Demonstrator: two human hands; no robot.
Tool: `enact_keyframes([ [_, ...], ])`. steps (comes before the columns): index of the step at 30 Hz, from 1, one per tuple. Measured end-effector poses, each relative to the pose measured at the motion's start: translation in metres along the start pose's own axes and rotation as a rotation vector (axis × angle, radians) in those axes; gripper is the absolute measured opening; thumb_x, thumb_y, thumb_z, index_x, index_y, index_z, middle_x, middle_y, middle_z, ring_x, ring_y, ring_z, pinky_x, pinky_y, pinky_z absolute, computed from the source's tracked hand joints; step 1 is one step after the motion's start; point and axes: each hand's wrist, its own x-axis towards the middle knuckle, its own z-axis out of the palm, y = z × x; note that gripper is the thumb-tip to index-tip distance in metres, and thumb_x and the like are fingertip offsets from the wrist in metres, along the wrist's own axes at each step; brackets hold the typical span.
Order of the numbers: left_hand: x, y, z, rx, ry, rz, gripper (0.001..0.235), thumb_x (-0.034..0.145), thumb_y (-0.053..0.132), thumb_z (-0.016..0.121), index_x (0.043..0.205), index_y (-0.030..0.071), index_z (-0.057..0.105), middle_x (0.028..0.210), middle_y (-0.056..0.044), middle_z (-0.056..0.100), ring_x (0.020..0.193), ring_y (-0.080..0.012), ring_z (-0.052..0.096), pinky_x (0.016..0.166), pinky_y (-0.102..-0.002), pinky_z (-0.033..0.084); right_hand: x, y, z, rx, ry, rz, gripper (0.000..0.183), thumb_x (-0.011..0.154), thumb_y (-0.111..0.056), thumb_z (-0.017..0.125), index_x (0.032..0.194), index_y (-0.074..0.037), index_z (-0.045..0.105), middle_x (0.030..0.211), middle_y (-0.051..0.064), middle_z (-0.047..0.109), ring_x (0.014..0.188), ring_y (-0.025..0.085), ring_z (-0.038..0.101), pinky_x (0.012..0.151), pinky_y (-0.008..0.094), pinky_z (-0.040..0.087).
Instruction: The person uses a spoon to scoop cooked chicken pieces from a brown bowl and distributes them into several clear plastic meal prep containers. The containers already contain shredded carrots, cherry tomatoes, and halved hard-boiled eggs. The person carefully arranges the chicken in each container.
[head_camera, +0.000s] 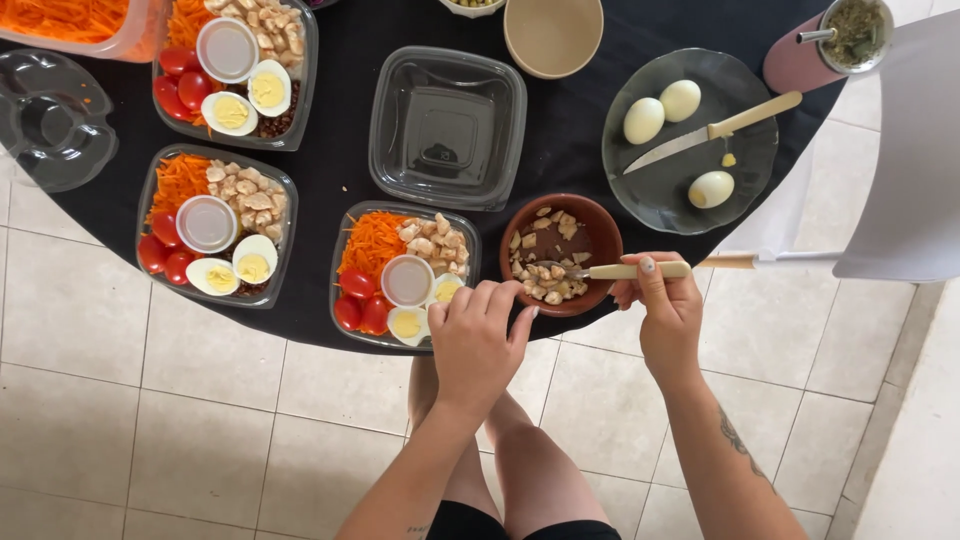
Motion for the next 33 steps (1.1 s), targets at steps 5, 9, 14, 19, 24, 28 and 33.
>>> enact_keyframes([
  [5,0.005,0.001,0.015,0.062,0.09,0.014,0.014,0.079,0.035,0.066,0.087,0.025,0.062,0.075,0.008,0.054,0.072,-0.0128,0.052,0.067,-0.031,0.033,0.002,0.001,-0.001,0.091,0.051,0.085,0.024,0.104,-0.019,0.039,0.101,-0.002,0.056,0.063,0.011,0.056,0.058,0.014,0.053,0.058,0.024,0.049],
  [9,0.001,0.01,0.021,0.011,0.162,0.048,0.018,0.084,0.041,0.062,0.089,0.024,0.062,0.073,0.006,0.052,0.065,-0.0157,0.052,0.061,-0.032,0.037,0.0,0.015,-0.009,0.171,0.134,0.13,0.022,0.104,-0.022,0.041,0.104,-0.005,0.055,0.064,0.01,0.058,0.06,0.012,0.056,0.058,0.02,0.048],
  [14,-0.03,0.023,-0.022,-0.131,0.074,0.174,0.014,0.088,0.03,0.062,0.086,0.017,0.059,0.071,0.003,0.053,0.061,-0.0164,0.048,0.06,-0.031,0.033,-0.006,-0.018,0.004,0.139,0.201,0.148,0.023,0.104,-0.023,0.043,0.103,-0.005,0.056,0.067,0.009,0.057,0.062,0.013,0.055,0.058,0.021,0.046],
  [19,-0.03,-0.02,-0.04,-0.097,0.056,-0.03,0.01,0.089,0.029,0.06,0.085,0.02,0.06,0.07,0.008,0.06,0.062,-0.0119,0.05,0.06,-0.031,0.033,-0.002,-0.02,0.038,0.198,0.186,0.158,0.022,0.102,-0.025,0.044,0.102,-0.006,0.055,0.069,0.007,0.059,0.063,0.013,0.058,0.056,0.021,0.048],
  [24,-0.007,-0.062,-0.031,0.085,0.295,-0.134,0.022,0.079,0.034,0.07,0.098,0.022,0.064,0.086,0.004,0.06,0.081,-0.0167,0.058,0.074,-0.033,0.039,-0.003,-0.02,0.086,0.213,0.119,0.004,0.022,0.102,-0.021,0.042,0.105,-0.003,0.054,0.065,0.013,0.059,0.057,0.014,0.057,0.056,0.022,0.051],
  [28,0.014,-0.06,-0.036,0.028,0.256,-0.154,0.03,0.079,0.031,0.07,0.107,0.022,0.063,0.096,0.003,0.061,0.088,-0.0177,0.058,0.074,-0.034,0.037,-0.01,-0.02,0.1,0.127,0.078,-0.102,0.024,0.102,-0.019,0.039,0.107,-0.001,0.053,0.07,0.015,0.06,0.062,0.015,0.059,0.06,0.025,0.053],
  [33,0.018,-0.067,-0.025,0.052,0.233,-0.129,0.023,0.08,0.028,0.069,0.102,0.024,0.066,0.094,0.003,0.061,0.089,-0.0169,0.058,0.077,-0.036,0.038,-0.015,-0.019,0.099,0.066,0.031,-0.224,0.024,0.102,-0.016,0.035,0.108,0.002,0.049,0.073,0.015,0.059,0.066,0.016,0.057,0.066,0.027,0.054],
])
